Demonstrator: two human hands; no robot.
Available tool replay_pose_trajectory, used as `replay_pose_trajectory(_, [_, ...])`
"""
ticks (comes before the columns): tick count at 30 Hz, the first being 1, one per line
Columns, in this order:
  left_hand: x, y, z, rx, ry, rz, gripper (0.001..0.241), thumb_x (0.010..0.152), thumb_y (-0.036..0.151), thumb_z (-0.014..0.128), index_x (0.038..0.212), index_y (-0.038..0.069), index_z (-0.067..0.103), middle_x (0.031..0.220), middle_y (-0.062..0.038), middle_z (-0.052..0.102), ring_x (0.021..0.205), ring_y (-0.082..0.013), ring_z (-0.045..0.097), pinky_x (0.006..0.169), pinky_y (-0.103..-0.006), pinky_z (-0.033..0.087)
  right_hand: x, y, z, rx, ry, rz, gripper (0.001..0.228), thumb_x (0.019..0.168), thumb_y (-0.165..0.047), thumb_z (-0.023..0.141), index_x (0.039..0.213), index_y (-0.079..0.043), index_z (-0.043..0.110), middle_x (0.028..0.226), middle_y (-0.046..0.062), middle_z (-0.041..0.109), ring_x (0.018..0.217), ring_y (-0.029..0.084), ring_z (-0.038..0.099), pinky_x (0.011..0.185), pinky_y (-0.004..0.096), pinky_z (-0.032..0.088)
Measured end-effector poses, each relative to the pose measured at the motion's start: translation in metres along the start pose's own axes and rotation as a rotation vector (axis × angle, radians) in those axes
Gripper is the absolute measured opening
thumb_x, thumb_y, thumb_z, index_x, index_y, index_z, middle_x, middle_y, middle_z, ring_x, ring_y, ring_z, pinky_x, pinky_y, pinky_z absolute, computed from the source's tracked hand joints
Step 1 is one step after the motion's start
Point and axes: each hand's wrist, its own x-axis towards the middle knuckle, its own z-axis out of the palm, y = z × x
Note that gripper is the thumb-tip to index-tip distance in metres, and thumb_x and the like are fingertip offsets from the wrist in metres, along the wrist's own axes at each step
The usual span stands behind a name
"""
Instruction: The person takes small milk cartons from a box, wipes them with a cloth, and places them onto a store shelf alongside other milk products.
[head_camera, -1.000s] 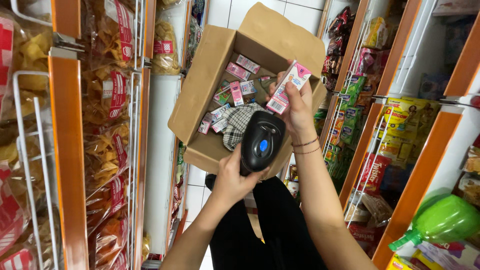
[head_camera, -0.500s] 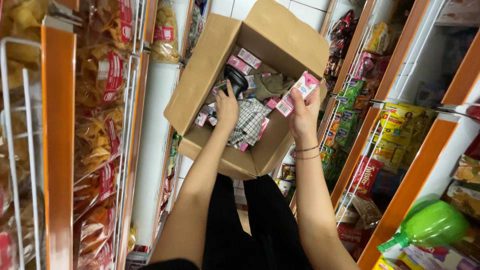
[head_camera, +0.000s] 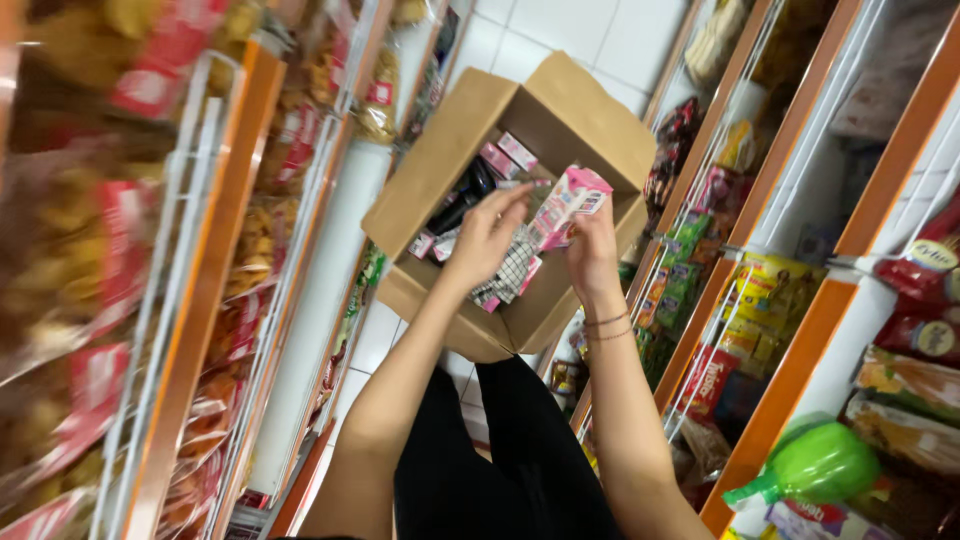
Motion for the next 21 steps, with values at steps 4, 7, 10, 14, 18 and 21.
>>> replay_pose_trajectory(4, [-0.031,0.111,-0.029,0.006,0.052,0.141,0.057,0.087,0.016,0.081,0.137,0.000,0.060,0.126,-0.013,0.068,0.113,-0.0219,0.069,0.092,-0.0324,0.058,-0.010,-0.048,0.056,0.045,-0.230,0.027,0.076,0.089,0.007,0.048,0.161,-0.003,0.028,0.155,0.010,0.048,0.142,0.020,0.049,0.122,0.034,0.038])
replay_pose_trajectory(7, [-0.054,0.160,-0.055,-0.019,0.137,0.130,0.060,0.086,0.013,0.084,0.139,0.000,0.060,0.125,-0.010,0.069,0.113,-0.0186,0.070,0.094,-0.0306,0.059,-0.023,-0.082,0.102,-0.078,-0.362,0.037,0.076,0.092,0.010,0.049,0.163,-0.002,0.024,0.155,0.012,0.046,0.142,0.022,0.047,0.121,0.037,0.037])
replay_pose_trajectory(10, [-0.083,0.200,-0.079,-0.047,0.181,0.179,0.061,0.085,0.011,0.084,0.140,0.000,0.059,0.128,-0.010,0.067,0.117,-0.0185,0.069,0.098,-0.0313,0.059,-0.035,-0.113,0.141,-0.182,-0.527,-0.022,0.076,0.096,0.008,0.053,0.164,-0.001,0.022,0.156,0.012,0.045,0.143,0.022,0.046,0.122,0.038,0.037])
replay_pose_trajectory(14, [-0.126,0.252,-0.109,-0.062,0.275,0.244,0.062,0.086,0.009,0.083,0.141,0.000,0.058,0.131,-0.010,0.065,0.119,-0.0187,0.068,0.100,-0.0329,0.059,-0.051,-0.142,0.199,-0.208,-0.737,-0.110,0.080,0.097,0.002,0.065,0.165,0.000,0.022,0.157,0.011,0.045,0.146,0.021,0.045,0.125,0.040,0.035])
replay_pose_trajectory(18, [-0.174,0.297,-0.134,-0.023,0.364,0.319,0.063,0.087,0.010,0.084,0.144,0.001,0.059,0.130,-0.010,0.065,0.120,-0.0184,0.068,0.103,-0.0335,0.059,-0.072,-0.161,0.250,-0.167,-0.845,-0.095,0.082,0.095,0.001,0.070,0.164,0.002,0.026,0.156,0.012,0.048,0.146,0.022,0.047,0.124,0.041,0.038])
replay_pose_trajectory(21, [-0.207,0.325,-0.149,0.136,0.492,0.385,0.062,0.085,0.011,0.085,0.141,0.002,0.059,0.135,-0.011,0.065,0.122,-0.0191,0.066,0.100,-0.0335,0.060,-0.084,-0.168,0.285,-0.176,-0.951,-0.113,0.084,0.092,0.002,0.072,0.164,0.002,0.028,0.155,0.012,0.049,0.144,0.022,0.048,0.122,0.041,0.040])
